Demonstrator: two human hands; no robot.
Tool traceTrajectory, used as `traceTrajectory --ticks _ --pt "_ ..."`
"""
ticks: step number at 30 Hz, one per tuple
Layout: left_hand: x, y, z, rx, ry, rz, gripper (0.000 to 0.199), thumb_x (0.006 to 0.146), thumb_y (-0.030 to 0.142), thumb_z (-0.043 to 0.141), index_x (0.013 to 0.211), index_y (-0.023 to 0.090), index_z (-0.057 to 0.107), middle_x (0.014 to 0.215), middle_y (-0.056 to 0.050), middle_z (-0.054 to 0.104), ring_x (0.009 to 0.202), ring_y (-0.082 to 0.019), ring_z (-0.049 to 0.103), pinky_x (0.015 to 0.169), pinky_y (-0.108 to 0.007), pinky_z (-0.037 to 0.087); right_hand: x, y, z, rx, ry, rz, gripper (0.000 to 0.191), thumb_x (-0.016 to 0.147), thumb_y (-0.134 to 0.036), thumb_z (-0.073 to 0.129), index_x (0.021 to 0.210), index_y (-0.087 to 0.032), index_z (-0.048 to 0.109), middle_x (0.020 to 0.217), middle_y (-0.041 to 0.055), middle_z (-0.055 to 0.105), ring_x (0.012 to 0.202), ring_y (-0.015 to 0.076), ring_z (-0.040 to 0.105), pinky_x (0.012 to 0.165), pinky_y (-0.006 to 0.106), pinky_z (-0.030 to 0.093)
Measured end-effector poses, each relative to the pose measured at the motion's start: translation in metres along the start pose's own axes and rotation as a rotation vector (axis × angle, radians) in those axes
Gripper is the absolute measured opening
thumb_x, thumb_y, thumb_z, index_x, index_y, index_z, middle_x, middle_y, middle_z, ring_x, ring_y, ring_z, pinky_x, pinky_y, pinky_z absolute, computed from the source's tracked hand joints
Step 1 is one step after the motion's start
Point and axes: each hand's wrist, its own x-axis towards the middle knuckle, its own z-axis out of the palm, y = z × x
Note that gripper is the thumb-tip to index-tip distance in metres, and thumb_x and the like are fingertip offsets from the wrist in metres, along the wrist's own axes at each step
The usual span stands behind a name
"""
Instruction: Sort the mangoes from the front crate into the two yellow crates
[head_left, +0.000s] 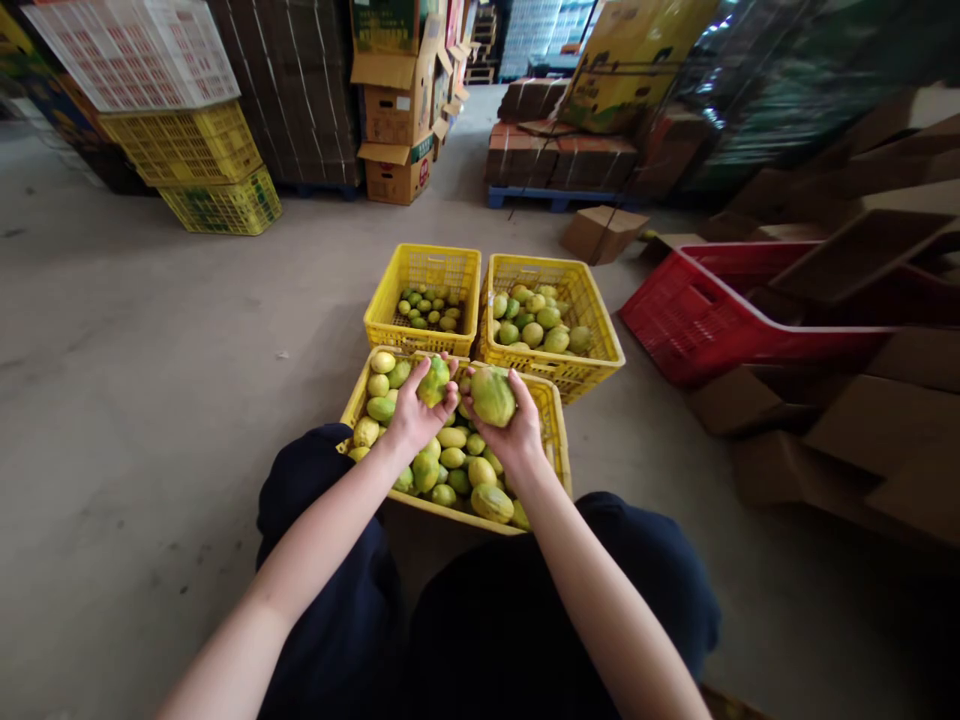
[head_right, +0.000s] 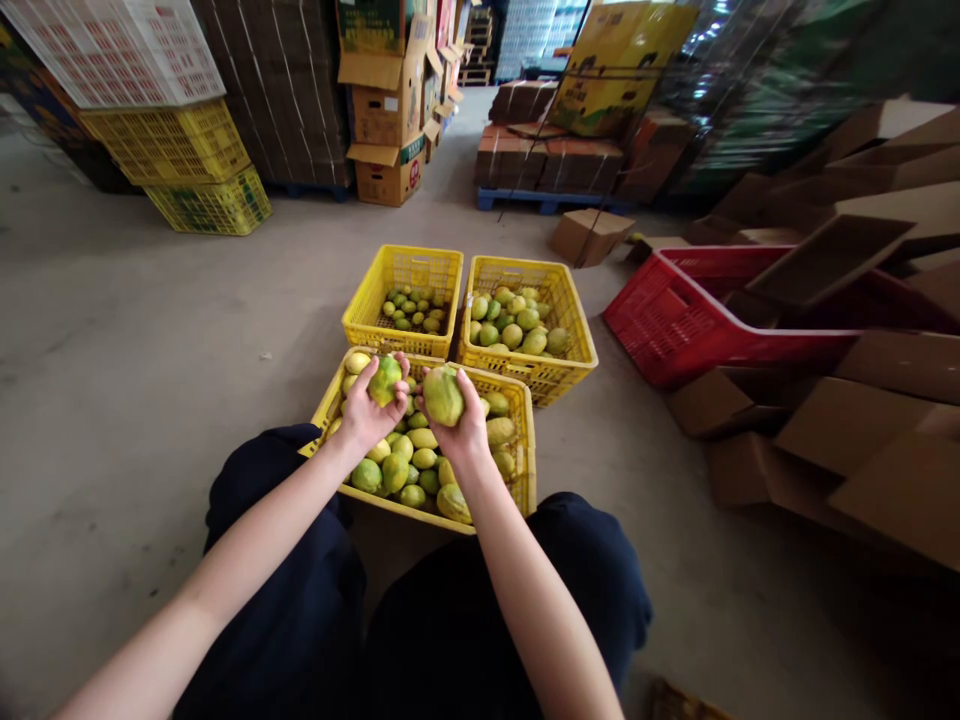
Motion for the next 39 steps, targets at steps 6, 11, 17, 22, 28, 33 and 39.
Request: traceTrajectory --ticks 6,11,17,22,28,33,39 --pt "0.006 -0.004 -0.003 -0.006 -0.011 -0.003 0.021 0.096 0.03 0.054 0.086 0.015 0.066 0.088 -0.006 0.071 0.063 -0.01 0.062 0.053 -0.018 0.051 -0.002 0.003 0.0 0.017 0.03 -0.026 0.009 0.082 -0.029 0.067 0.085 -0.021 0.067 0.076 0.0011 0.075 0.065 0.0189 0.071 0.053 0.027 0.057" --pt "0.01 -0.009 -0.001 0.047 0.024 0.029 0.03 0.099 0.038 0.05 0.089 0.018 0.069 0.075 -0.005 0.068 0.061 -0.012 0.059 0.054 -0.02 0.051 0.003 0.003 -0.005 0.053 0.126 -0.064 0.021 0.085 -0.041 0.059 0.084 -0.021 0.068 0.076 0.0036 0.076 0.067 0.0196 0.071 0.057 0.03 0.057" --pt "0.012 -0.01 0.001 0.125 0.064 0.002 0.04 0.106 0.039 0.037 0.095 0.021 0.071 0.086 -0.004 0.072 0.066 -0.012 0.063 0.062 -0.022 0.055 0.015 0.003 -0.013 0.043 0.106 -0.177 0.018 0.088 -0.037 0.055 0.088 -0.025 0.069 0.082 0.0016 0.077 0.071 0.0197 0.071 0.062 0.033 0.059" --pt "0.013 -0.011 -0.006 0.048 0.093 0.002 0.037 0.104 0.034 0.038 0.094 0.019 0.071 0.085 -0.005 0.071 0.079 -0.019 0.069 0.075 -0.033 0.06 0.02 0.006 -0.012 -0.005 0.076 -0.175 0.016 0.087 -0.037 0.066 0.1 -0.028 0.069 0.076 -0.003 0.074 0.068 0.0189 0.071 0.067 0.034 0.061" --pt "0.023 -0.005 -0.009 0.04 0.197 0.03 0.027 0.1 0.031 0.05 0.081 0.017 0.062 0.074 -0.002 0.065 0.065 -0.011 0.064 0.065 -0.021 0.058 0.01 0.003 -0.007 -0.015 0.047 -0.029 0.029 0.089 -0.048 0.061 0.101 -0.023 0.069 0.081 0.0039 0.076 0.067 0.0225 0.072 0.059 0.036 0.061" --pt "0.021 -0.007 -0.022 0.606 0.124 -0.127 0.022 0.096 0.032 0.061 0.081 0.017 0.067 0.067 -0.002 0.065 0.049 -0.011 0.059 0.042 -0.018 0.049 0.002 -0.012 -0.005 0.038 0.04 -0.053 0.024 0.087 -0.042 0.061 0.096 -0.02 0.069 0.087 0.0071 0.078 0.067 0.0201 0.072 0.053 0.029 0.059" --pt "-0.008 -0.033 -0.049 0.892 0.104 -0.322 0.035 0.091 0.058 0.055 0.09 0.027 0.071 0.053 0.0 0.054 0.027 -0.023 0.05 0.018 -0.029 0.03 0.005 -0.038 -0.022 0.117 0.075 -0.147 0.025 0.084 -0.044 0.064 0.093 -0.022 0.067 0.088 0.0051 0.077 0.069 0.0171 0.071 0.057 0.027 0.061"
